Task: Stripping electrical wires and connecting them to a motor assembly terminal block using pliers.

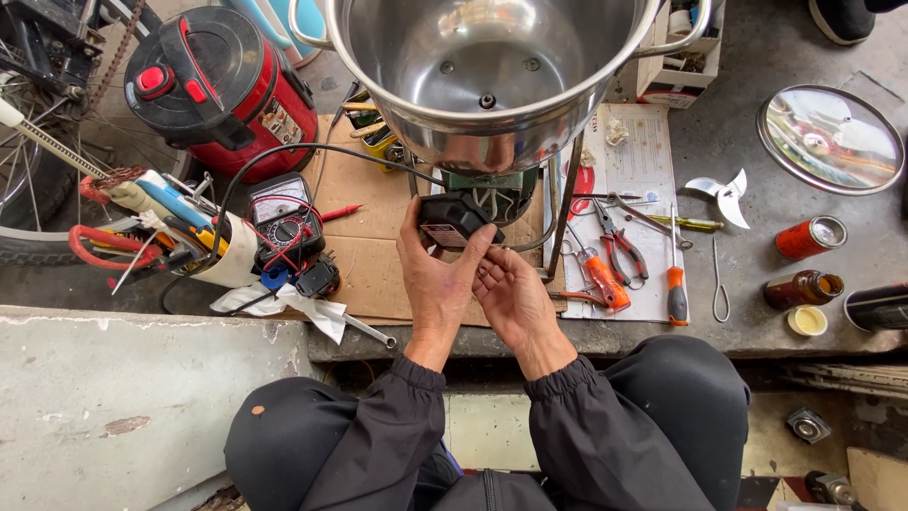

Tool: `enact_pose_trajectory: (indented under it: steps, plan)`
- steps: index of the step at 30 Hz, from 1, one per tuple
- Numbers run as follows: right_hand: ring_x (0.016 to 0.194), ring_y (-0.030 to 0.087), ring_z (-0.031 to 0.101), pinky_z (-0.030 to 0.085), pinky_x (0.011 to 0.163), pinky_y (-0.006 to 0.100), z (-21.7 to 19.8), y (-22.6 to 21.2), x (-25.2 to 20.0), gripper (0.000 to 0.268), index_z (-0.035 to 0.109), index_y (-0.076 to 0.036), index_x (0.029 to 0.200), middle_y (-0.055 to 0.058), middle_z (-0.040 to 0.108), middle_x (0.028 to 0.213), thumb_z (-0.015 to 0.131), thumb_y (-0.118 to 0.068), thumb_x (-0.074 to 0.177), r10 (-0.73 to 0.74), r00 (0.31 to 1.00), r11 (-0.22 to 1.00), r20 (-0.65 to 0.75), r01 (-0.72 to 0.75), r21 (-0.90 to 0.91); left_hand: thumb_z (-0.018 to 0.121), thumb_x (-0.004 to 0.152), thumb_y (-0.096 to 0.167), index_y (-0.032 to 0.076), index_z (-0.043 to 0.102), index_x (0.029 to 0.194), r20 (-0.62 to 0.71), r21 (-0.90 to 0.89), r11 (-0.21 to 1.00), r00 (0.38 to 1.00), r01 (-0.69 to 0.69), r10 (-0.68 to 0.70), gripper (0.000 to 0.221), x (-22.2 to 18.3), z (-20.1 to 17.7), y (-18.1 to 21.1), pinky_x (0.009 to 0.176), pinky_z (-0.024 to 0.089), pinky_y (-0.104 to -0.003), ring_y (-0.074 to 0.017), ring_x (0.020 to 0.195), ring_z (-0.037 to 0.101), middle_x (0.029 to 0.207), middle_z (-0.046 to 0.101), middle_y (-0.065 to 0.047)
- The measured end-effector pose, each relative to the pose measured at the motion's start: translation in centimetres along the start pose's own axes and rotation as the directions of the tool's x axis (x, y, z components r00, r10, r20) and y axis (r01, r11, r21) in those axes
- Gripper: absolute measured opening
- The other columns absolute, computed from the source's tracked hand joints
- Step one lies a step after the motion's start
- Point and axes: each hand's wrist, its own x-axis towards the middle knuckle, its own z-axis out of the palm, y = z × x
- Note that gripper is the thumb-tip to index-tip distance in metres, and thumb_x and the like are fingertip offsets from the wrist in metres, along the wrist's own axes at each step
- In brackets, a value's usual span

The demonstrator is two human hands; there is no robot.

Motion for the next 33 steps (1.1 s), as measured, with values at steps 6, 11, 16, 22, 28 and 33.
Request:
enact_pose_trajectory:
  steps: [6, 11, 16, 22, 28, 33]
  plan:
    - [0.09, 0.021, 0.08, 0.068, 0.091, 0.033, 1.2, -0.2, -1.1, 0.02, 0.072, -0.001, 0.115, 0.014, 0.081, 0.098, 0.077, -0.008, 0.096, -0.013, 1.0, 1.0, -0.024, 0.012, -0.013, 0.1, 0.076, 0.056, 0.014, 0.038, 0.171, 0.001, -0.075, 0.99, 0.993, 0.116, -0.117, 0.121, 0.6, 0.2, -0.9, 0.12, 0.052, -0.049, -0.0406, 0.14, 0.062, 0.155, 0.048, -0.025]
    - [0.094, 0.024, 0.082, 0.068, 0.092, 0.034, 1.0, 0.1, -0.7, 0.022, 0.072, 0.0, 0.116, 0.017, 0.082, 0.103, 0.078, -0.007, 0.096, -0.029, 0.999, 0.999, -0.013, 0.029, -0.035, 0.097, 0.077, 0.059, 0.012, 0.036, 0.172, 0.023, -0.106, 0.976, 0.982, 0.19, -0.188, 0.122, 0.6, -0.3, -0.2, 0.121, 0.051, -0.049, -0.0372, 0.141, 0.063, 0.154, 0.049, -0.025]
    - [0.094, 0.025, 0.083, 0.069, 0.09, 0.033, 1.5, -0.2, -1.5, 0.02, 0.071, -0.002, 0.117, 0.017, 0.082, 0.104, 0.075, -0.009, 0.099, -0.045, 0.999, 0.997, -0.021, 0.044, -0.061, 0.097, 0.079, 0.058, 0.013, 0.035, 0.172, 0.026, -0.125, 0.97, 0.978, 0.207, -0.205, 0.121, 0.8, -0.2, -0.6, 0.12, 0.051, -0.049, -0.0364, 0.142, 0.063, 0.155, 0.048, -0.024]
    - [0.093, 0.028, 0.083, 0.069, 0.091, 0.035, 1.9, -0.4, -2.1, 0.022, 0.071, 0.0, 0.119, 0.02, 0.081, 0.105, 0.075, -0.009, 0.099, -0.068, 0.998, 0.995, -0.009, 0.067, -0.077, 0.096, 0.08, 0.061, 0.012, 0.034, 0.173, 0.039, -0.126, 0.964, 0.973, 0.232, -0.229, 0.122, 1.1, -0.6, -1.0, 0.121, 0.049, -0.05, -0.0333, 0.139, 0.062, 0.152, 0.048, -0.023]
    - [0.094, 0.029, 0.083, 0.069, 0.09, 0.036, 2.1, -0.4, -2.6, 0.026, 0.071, 0.002, 0.121, 0.022, 0.081, 0.108, 0.075, -0.011, 0.098, -0.082, 0.997, 0.991, -0.002, 0.081, -0.109, 0.093, 0.082, 0.063, 0.012, 0.033, 0.172, 0.061, -0.176, 0.937, 0.953, 0.303, -0.297, 0.12, 1.2, -0.4, -1.9, 0.12, 0.048, -0.048, -0.0296, 0.135, 0.057, 0.149, 0.045, -0.021]
    - [0.091, 0.027, 0.083, 0.069, 0.085, 0.031, 1.3, -0.2, -1.7, 0.022, 0.073, 0.0, 0.118, 0.019, 0.081, 0.104, 0.078, -0.01, 0.099, -0.091, 0.996, 0.989, 0.006, 0.091, -0.118, 0.092, 0.081, 0.064, 0.011, 0.032, 0.172, 0.082, -0.211, 0.917, 0.941, 0.339, -0.329, 0.122, 1.0, -0.4, -1.5, 0.119, 0.049, -0.043, -0.0289, 0.132, 0.057, 0.148, 0.044, -0.022]
